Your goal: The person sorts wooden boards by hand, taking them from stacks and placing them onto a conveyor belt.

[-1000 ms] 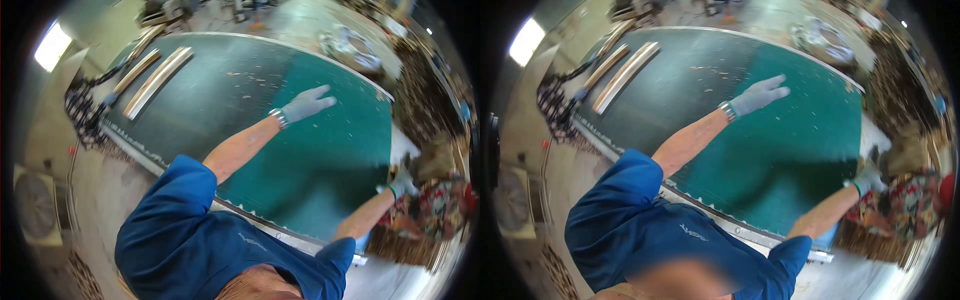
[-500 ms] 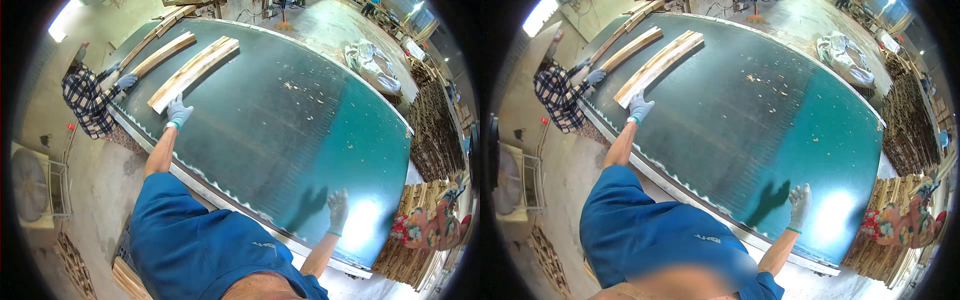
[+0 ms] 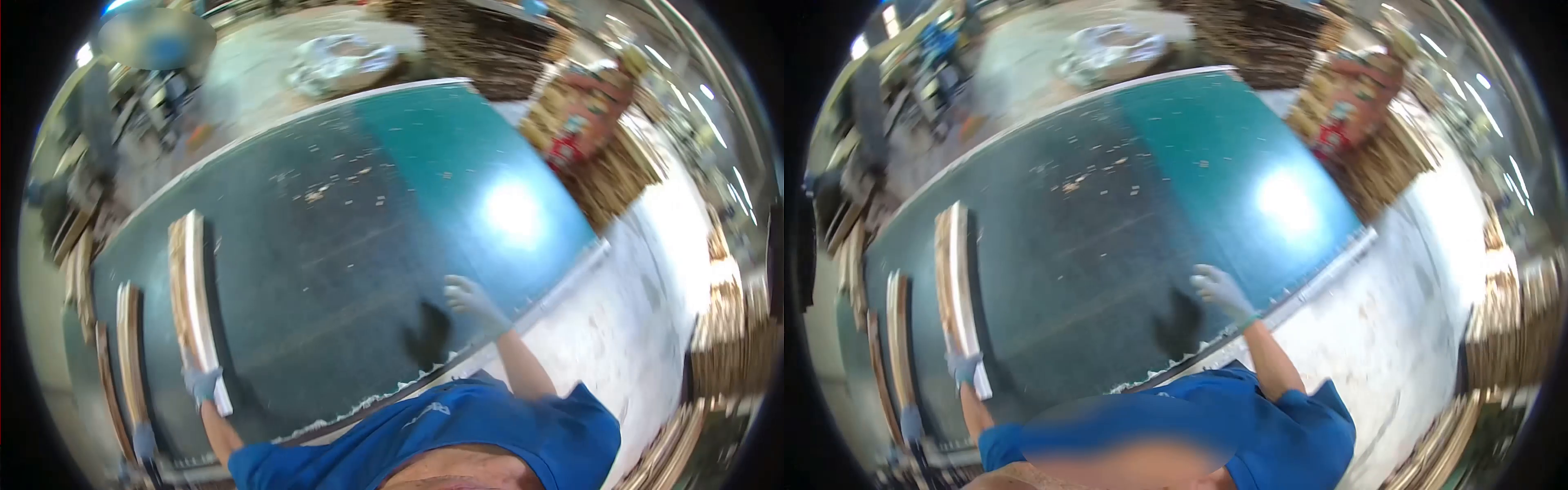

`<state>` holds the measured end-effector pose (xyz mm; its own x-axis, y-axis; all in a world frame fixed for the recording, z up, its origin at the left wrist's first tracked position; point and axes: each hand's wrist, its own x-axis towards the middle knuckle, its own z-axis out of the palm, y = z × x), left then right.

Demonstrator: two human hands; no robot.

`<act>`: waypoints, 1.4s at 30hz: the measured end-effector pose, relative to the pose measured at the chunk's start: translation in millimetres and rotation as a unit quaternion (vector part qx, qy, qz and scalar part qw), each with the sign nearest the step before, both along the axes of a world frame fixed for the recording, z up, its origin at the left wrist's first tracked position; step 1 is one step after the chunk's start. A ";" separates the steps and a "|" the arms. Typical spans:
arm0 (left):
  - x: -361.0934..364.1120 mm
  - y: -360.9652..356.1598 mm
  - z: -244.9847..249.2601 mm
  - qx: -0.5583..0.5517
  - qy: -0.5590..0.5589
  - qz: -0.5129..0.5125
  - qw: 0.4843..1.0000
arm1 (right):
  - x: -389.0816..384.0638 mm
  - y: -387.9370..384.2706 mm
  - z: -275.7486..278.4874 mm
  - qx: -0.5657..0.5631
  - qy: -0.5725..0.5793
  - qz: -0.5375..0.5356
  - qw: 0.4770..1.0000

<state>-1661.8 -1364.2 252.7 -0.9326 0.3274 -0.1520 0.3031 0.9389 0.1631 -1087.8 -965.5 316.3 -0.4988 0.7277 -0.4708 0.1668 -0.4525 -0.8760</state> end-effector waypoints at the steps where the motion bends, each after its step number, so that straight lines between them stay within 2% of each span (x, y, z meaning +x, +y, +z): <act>1: -7.8 -9.0 -16.9 0.037 -0.006 -0.007 0.999 | -14.9 -10.7 -1.1 0.026 -0.039 0.019 0.999; 2: -17.4 -11.8 -24.1 0.070 -0.009 -0.006 0.998 | -29.5 -19.2 -9.3 0.032 -0.052 0.053 0.997; 4: 22.9 11.2 -13.8 0.064 0.054 0.005 0.996 | -65.0 -41.1 -2.7 0.066 -0.124 0.149 0.979; 5: 41.8 22.8 -10.5 0.082 0.028 0.017 0.996 | -81.0 -55.0 -7.5 0.123 -0.116 0.202 0.965; 6: 61.0 36.1 0.4 0.062 -0.026 0.020 0.997 | -99.3 -67.3 -31.4 0.244 -0.114 0.236 0.934; 7: 85.0 45.9 -7.8 0.066 0.007 0.033 0.997 | -113.3 -84.5 -9.1 0.189 -0.060 0.266 0.943; 8: 115.2 55.4 -0.9 0.079 0.022 0.034 0.996 | -128.8 -95.7 -10.0 0.187 -0.058 0.308 0.931; 9: 147.8 65.5 18.0 0.083 -0.023 0.049 0.995 | -144.9 -106.6 -30.0 0.151 -0.020 0.336 0.929; 10: 174.9 68.9 18.4 0.075 -0.032 0.057 0.995 | -153.6 -117.7 -23.1 0.063 -0.015 0.357 0.932; 11: 208.7 73.6 31.7 0.095 -0.063 0.057 0.992 | -162.4 -128.3 -33.5 0.023 0.001 0.364 0.931; 12: 237.0 73.7 24.7 0.128 -0.070 0.055 0.988 | -166.6 -134.7 -34.6 -0.040 0.008 0.375 0.926; 13: 266.9 75.8 19.5 0.153 -0.066 0.054 0.985 | -163.4 -141.9 -26.6 -0.105 0.029 0.330 0.938; 14: 293.2 81.6 33.4 0.189 -0.147 0.057 0.969 | -159.0 -147.8 -19.0 -0.169 0.048 0.283 0.943; 15: 322.8 87.7 44.9 0.235 -0.171 0.050 0.956 | -160.8 -151.5 -35.9 -0.192 0.093 0.243 0.946; 16: 348.5 94.1 58.3 0.294 -0.186 0.026 0.937 | -153.9 -149.7 -38.2 -0.200 0.138 0.216 0.946; 18: 370.6 105.5 75.1 0.323 -0.265 -0.015 0.908 | -142.7 -146.7 -39.2 -0.163 0.233 0.145 0.948; 19: 381.6 114.2 86.7 0.287 -0.261 -0.042 0.921 | -133.7 -142.5 -37.9 -0.144 0.281 0.109 0.942; 22: 408.0 164.1 111.4 0.201 -0.226 -0.134 0.944 | -97.4 -105.1 -33.5 -0.360 0.311 0.046 0.878; 23: 417.4 186.9 115.1 0.188 -0.207 -0.171 0.945 | -94.5 -89.9 -40.1 -0.296 0.295 -0.069 0.906; 24: 426.7 207.3 119.2 0.169 -0.189 -0.207 0.945 | -77.3 -67.3 -13.1 -0.320 0.353 -0.126 0.870; 25: 433.9 235.0 124.1 0.137 -0.214 -0.234 0.938 | -58.0 -44.1 -6.2 -0.344 0.414 -0.113 0.835; 26: 445.9 263.7 129.1 0.127 -0.222 -0.250 0.934 | -48.0 -18.1 -19.1 -0.294 0.461 -0.130 0.827; 27: 456.4 295.5 140.1 0.096 -0.219 -0.276 0.931 | -38.0 10.1 -24.6 -0.292 0.526 -0.135 0.787; 29: 466.7 359.6 147.9 0.088 -0.279 -0.306 0.906 | -14.1 59.2 -25.2 -0.250 0.557 -0.155 0.777; 32: 488.7 450.9 174.8 0.121 -0.297 -0.359 0.877 | 5.0 129.0 -15.7 -0.178 0.609 -0.187 0.750; 34: 496.9 509.0 177.9 0.111 -0.347 -0.362 0.858 | 11.1 165.0 -5.3 -0.187 0.639 -0.211 0.715; 35: 505.0 530.9 187.5 0.088 -0.320 -0.363 0.871 | 12.9 181.8 -0.1 -0.191 0.654 -0.223 0.697; 36: 515.7 551.2 197.9 0.066 -0.291 -0.364 0.882 | 15.0 199.5 2.4 -0.161 0.647 -0.232 0.708; 40: 537.8 628.2 227.5 0.064 -0.281 -0.419 0.861 | 31.2 265.0 34.2 -0.101 0.666 -0.247 0.697; 42: 550.1 656.4 263.1 0.085 -0.381 -0.430 0.814 | 41.2 294.1 55.7 -0.097 0.650 -0.254 0.710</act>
